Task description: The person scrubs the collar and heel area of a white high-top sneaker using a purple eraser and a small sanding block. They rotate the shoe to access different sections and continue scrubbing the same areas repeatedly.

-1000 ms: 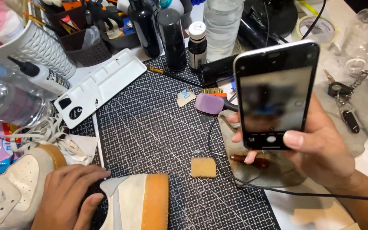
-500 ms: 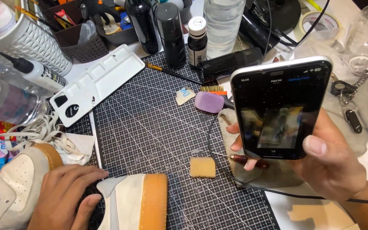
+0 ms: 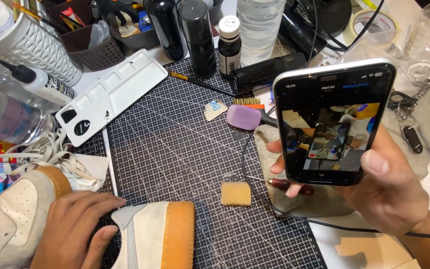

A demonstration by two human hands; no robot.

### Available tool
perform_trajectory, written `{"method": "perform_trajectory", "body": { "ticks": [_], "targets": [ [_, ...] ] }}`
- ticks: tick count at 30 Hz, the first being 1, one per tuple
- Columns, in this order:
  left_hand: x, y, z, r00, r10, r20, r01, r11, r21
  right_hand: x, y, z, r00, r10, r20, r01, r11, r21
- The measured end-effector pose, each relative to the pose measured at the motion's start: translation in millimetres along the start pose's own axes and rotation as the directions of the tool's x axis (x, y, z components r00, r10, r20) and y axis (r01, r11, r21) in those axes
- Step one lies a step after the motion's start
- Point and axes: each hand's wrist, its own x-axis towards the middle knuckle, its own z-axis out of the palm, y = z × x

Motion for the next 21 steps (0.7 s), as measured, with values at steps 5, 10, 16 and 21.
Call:
{"method": "perform_trajectory", "body": {
  "ticks": [5, 10, 16, 21],
  "targets": [
    [0, 0, 0, 1.000, -0.002, 0.007, 0.002, 1.000, 0.008, -1, 1, -2, 1.000, 0.001, -0.030, -0.002, 0.999, -0.038],
    [-1, -1, 0, 1.000, 0.013, 0.003, -0.013, 1.000, 0.006, -1, 2, -4, 1.000, 0.011, -0.003, -0.010, 1.000, 0.027],
    [1, 2, -3, 1.000, 0.010, 0.003, -0.010, 1.000, -0.004, 9, 5, -8, 0.995, -0.071, 0.077, 0.052, 0.973, 0.227],
    [1, 4, -5, 1.000, -0.005, 0.017, 0.005, 1.000, -0.002, 17, 7, -9, 0.999, -0.054, 0.009, 0.048, 0.954, 0.296]
  ]
}}
